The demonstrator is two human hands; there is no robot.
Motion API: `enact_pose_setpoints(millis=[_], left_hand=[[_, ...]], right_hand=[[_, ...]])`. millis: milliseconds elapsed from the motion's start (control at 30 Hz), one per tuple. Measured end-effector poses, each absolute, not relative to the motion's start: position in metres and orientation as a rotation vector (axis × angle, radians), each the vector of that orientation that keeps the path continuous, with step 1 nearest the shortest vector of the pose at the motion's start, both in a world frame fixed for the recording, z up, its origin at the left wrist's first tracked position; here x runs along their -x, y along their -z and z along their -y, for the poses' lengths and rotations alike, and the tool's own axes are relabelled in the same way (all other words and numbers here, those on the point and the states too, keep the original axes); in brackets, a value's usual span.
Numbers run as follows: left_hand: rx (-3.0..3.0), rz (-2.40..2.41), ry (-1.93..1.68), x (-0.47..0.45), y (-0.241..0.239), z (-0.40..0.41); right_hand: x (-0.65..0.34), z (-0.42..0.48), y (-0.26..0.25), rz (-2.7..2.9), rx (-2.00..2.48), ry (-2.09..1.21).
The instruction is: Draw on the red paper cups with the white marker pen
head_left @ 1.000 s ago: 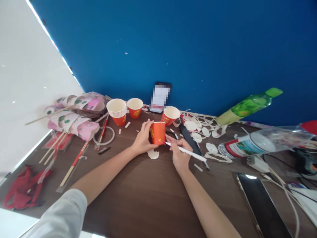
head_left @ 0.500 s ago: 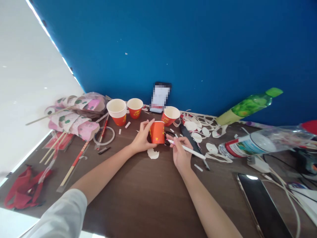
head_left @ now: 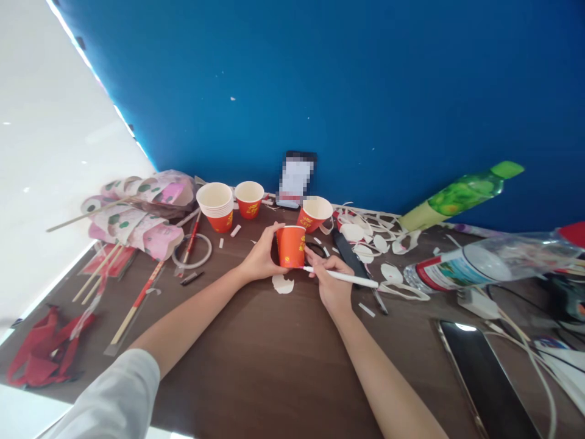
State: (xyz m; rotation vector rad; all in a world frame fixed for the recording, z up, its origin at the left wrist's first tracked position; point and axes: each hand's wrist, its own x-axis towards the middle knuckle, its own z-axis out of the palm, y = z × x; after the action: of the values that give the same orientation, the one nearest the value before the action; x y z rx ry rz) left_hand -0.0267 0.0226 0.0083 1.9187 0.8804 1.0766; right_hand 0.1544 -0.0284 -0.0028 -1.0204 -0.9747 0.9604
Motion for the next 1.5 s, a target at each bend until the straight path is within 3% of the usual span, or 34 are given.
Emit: enact_pose_setpoints(millis=[433,1500], left_hand=[[-1.893,-0.864,-1.102,0.026,-0.007,-0.022],[-1.762,-0.823,-0.999,0.027,-0.012,-0.025]], right_hand=[[-0.151,0.029,-0.003,0.983,1.108,-0.886],[-0.151,0.026,-0.009,0.813,0.942,-1.120]])
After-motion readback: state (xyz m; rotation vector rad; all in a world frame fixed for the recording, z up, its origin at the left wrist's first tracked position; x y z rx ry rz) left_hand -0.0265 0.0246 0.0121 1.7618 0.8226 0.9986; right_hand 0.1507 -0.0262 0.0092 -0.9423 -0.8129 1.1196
